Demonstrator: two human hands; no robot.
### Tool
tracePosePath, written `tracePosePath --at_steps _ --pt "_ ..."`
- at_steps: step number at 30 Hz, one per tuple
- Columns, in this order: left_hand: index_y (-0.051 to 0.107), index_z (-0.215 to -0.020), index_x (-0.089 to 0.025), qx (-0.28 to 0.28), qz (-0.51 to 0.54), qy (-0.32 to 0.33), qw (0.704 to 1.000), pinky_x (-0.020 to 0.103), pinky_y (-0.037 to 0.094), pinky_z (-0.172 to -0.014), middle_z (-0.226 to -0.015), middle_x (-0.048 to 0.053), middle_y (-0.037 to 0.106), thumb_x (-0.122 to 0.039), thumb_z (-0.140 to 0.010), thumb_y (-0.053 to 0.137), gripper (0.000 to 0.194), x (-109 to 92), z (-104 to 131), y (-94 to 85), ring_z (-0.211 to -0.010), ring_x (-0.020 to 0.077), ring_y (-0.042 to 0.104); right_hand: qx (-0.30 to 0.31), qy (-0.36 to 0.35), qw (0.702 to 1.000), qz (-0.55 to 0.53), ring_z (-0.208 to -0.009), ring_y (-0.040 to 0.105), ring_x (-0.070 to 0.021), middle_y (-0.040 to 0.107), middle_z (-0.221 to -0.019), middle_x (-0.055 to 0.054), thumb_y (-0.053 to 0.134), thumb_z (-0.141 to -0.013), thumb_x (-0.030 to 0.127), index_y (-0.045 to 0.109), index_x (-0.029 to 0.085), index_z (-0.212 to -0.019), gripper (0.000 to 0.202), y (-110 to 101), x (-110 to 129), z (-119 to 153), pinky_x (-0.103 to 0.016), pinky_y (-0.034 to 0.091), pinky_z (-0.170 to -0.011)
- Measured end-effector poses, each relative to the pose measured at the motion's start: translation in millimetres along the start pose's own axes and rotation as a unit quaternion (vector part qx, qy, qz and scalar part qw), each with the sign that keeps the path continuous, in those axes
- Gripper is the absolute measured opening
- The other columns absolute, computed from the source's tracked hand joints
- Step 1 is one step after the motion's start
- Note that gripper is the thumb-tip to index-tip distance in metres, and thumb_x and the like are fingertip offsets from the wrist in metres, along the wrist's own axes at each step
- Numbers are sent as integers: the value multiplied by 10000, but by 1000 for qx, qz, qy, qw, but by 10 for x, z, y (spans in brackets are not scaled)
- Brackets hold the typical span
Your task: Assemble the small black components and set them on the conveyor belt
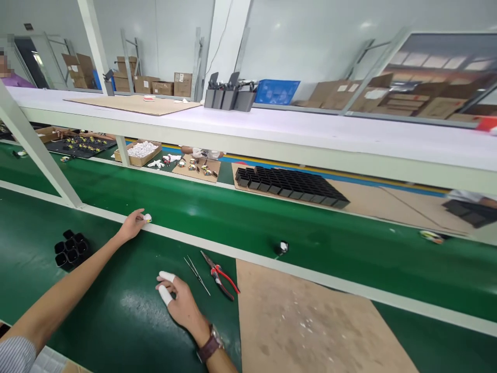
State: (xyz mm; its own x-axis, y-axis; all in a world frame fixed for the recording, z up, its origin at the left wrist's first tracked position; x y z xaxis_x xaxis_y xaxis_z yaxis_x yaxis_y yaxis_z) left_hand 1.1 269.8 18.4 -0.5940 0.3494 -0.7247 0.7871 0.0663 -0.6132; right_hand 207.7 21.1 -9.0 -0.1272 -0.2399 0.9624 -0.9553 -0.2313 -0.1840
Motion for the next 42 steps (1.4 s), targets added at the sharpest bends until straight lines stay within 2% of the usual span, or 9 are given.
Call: tracePosePath --at_steps 4,8,11,13,17,21,25,32,42 --pt "549 -1371 -191 44 45 43 997 419 594 -981 -1093 81 731 -419 -933 637 501 -326 535 145 -1024 232 729 80 -2 994 81 -873 768 -214 758 -1045 -85 498 -1056 379 639 206 -1267 308 150 5 -453 -388 649 -753" --pt "528 -1413 -245 102 60 85 989 452 589 -998 -1106 65 732 -408 -989 598 460 -630 1209 126 -1053 228 719 -81 -55 971 219 -1325 584 -305 623 -1387 -171 530 -1027 302 640 193 -1312 324 -362 244 -962 -574 457 -1141" --pt "497 -1486 -304 167 9 120 979 517 532 -1080 -1333 102 674 -406 -981 642 535 -825 1578 -6 -1251 285 638 -114 -75 964 228 -1388 519 -280 584 -1434 -174 461 -1042 247 588 183 -1379 366 -445 349 -1049 -563 394 -1202" --pt "565 -1433 -316 143 -20 122 982 520 511 -1108 -1415 103 630 -416 -962 678 495 -907 1631 -330 -1313 307 598 -96 -105 961 236 -1346 558 -259 613 -1399 -150 482 -1046 262 588 202 -1375 351 -337 423 -956 -527 447 -1173" --pt "738 -1074 -305 -75 -68 115 988 469 536 -1063 -1266 63 687 -370 -999 605 165 -999 1511 -1466 -1184 281 661 -30 -129 954 268 -1278 602 -261 635 -1351 -138 578 -1022 307 572 214 -1391 380 -40 472 -648 -488 532 -1091" --pt "618 -1361 -281 -169 -193 76 964 557 460 -1115 -1381 121 616 -380 -999 549 382 -816 1542 -2087 -1310 349 561 -2 -114 932 345 -1230 594 -313 630 -1325 -159 685 -959 326 561 176 -1411 492 137 412 -525 -525 538 -1051" --pt "704 -1194 -252 -116 -305 68 943 633 430 -1071 -1334 160 642 -446 -973 574 322 -490 1664 -1941 -1342 429 505 -7 -109 919 378 -1134 636 -299 681 -1208 -150 539 -1039 332 639 182 -1325 338 144 325 -644 -518 560 -977" --pt "742 -1096 -239 -83 -354 71 929 654 431 -1022 -1368 201 618 -458 -970 555 314 -245 1738 -1690 -1404 472 428 -106 -112 930 334 -1398 504 -296 568 -1458 -181 352 -1095 316 480 176 -1501 448 -198 378 -714 -562 458 -1139" --pt "699 -799 -209 -110 -313 56 942 697 412 -1043 -1211 189 676 -418 -953 598 278 -211 1569 -1663 -1352 474 479 3 -136 910 393 -1084 606 -294 667 -1167 -122 608 -964 192 549 195 -1384 425 402 398 -577 -474 557 -910"
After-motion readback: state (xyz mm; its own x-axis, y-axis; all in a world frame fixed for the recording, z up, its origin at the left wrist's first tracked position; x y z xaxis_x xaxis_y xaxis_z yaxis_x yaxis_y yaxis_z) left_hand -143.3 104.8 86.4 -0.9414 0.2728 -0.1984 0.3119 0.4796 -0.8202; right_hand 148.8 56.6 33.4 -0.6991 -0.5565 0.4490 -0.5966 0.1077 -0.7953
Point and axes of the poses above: each hand's wrist, its own z-axis away from the middle knuckle, its own y-axis out of the palm, x = y × z, the point moved 10 cm from there along -z, towards the middle knuckle
